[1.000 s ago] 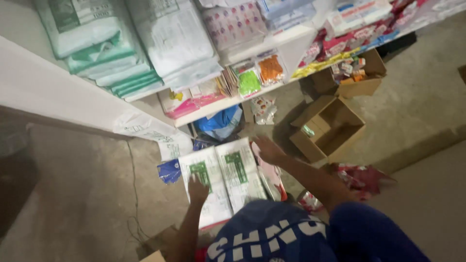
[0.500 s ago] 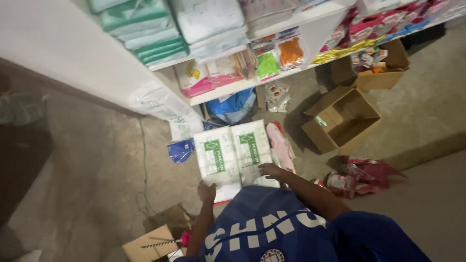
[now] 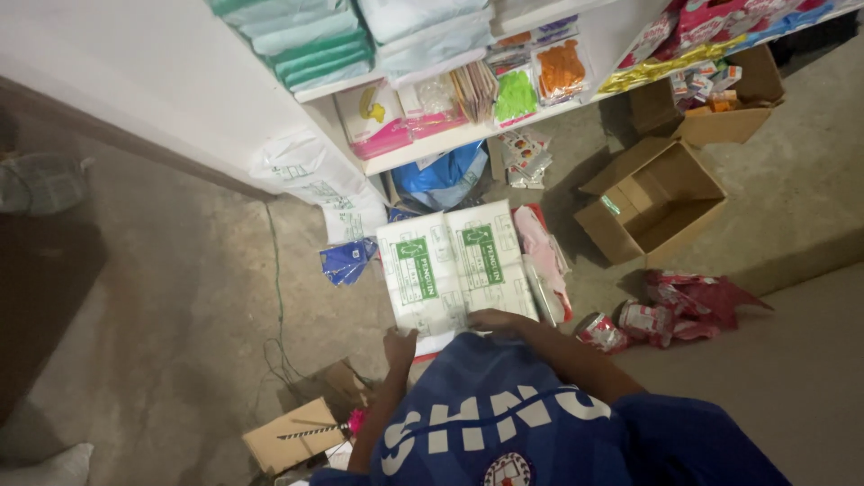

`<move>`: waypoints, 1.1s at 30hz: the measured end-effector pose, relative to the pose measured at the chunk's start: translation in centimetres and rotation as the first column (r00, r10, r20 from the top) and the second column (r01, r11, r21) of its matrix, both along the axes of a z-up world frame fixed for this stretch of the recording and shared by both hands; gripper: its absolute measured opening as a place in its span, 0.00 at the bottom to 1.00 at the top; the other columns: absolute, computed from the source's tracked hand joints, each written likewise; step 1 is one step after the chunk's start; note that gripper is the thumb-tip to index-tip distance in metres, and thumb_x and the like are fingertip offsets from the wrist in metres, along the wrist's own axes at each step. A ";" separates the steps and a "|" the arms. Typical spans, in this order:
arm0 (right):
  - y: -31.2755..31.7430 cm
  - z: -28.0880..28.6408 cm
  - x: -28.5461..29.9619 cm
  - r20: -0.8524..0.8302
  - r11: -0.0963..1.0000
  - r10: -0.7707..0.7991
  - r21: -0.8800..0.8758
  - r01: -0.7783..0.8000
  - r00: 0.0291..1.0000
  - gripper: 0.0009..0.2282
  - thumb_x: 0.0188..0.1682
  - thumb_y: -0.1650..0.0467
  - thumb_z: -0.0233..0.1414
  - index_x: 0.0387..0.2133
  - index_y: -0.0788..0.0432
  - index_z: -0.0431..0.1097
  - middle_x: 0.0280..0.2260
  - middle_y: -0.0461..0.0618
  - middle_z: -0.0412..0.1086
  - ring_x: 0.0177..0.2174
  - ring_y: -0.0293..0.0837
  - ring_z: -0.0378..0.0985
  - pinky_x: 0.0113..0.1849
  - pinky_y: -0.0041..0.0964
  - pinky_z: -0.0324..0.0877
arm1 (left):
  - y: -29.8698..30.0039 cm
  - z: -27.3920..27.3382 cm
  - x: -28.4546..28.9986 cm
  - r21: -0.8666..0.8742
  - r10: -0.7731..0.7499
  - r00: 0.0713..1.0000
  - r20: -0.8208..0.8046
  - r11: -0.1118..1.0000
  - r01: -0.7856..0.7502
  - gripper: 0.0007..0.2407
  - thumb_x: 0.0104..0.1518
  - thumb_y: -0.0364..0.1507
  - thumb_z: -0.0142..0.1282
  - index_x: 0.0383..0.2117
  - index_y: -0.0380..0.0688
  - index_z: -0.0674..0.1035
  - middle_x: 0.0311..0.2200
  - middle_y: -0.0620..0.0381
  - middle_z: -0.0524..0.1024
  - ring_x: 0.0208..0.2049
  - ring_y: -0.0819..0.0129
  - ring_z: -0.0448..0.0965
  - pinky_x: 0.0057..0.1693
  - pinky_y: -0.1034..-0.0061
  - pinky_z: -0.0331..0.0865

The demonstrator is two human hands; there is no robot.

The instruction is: Restocking plastic bag packages from a box onto shelves in a storage area.

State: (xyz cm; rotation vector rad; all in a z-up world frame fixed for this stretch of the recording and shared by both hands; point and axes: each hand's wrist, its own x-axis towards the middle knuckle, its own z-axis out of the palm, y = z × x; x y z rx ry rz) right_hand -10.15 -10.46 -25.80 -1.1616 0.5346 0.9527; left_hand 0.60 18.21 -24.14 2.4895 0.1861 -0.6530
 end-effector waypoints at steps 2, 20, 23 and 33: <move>0.6 -0.4 -0.4 -0.053 0.997 -0.062 0.036 0.064 0.997 0.14 0.54 0.62 0.49 0.49 0.55 0.70 0.48 0.45 0.69 0.48 0.42 0.70 0.49 0.45 0.67 | 0.1 0.1 0.3 0.005 0.008 0.999 -0.038 1.000 -0.008 0.30 0.45 0.43 0.68 0.52 0.34 0.76 0.48 0.35 0.78 0.50 0.45 0.79 0.56 0.59 0.72; 0.2 16.8 5.0 0.029 0.938 -0.347 -0.005 0.347 0.938 0.34 0.45 0.62 0.60 0.62 0.63 0.55 0.51 0.57 0.70 0.50 0.54 0.75 0.45 0.49 0.78 | -3.8 11.7 2.2 -0.770 -0.022 0.833 -0.554 0.394 -0.501 0.26 0.58 0.27 0.57 0.64 0.41 0.63 0.54 0.45 0.75 0.51 0.56 0.80 0.50 0.61 0.78; 0.0 25.1 6.4 0.100 0.951 -0.284 -0.095 0.293 0.954 0.36 0.44 0.63 0.57 0.65 0.55 0.47 0.50 0.51 0.69 0.47 0.50 0.76 0.38 0.49 0.79 | -4.3 15.7 2.9 -0.843 -0.053 0.893 -0.447 0.359 -0.401 0.27 0.59 0.26 0.56 0.66 0.44 0.60 0.56 0.46 0.74 0.51 0.57 0.80 0.46 0.63 0.81; -2.4 34.8 5.7 0.177 0.914 -0.345 -0.158 0.373 0.922 0.33 0.43 0.64 0.56 0.64 0.53 0.55 0.46 0.51 0.73 0.34 0.43 0.79 0.19 0.32 0.73 | -7.3 28.6 3.5 -0.765 -0.128 0.874 -0.469 0.555 -0.328 0.26 0.62 0.30 0.50 0.67 0.46 0.56 0.49 0.43 0.78 0.33 0.58 0.85 0.24 0.72 0.75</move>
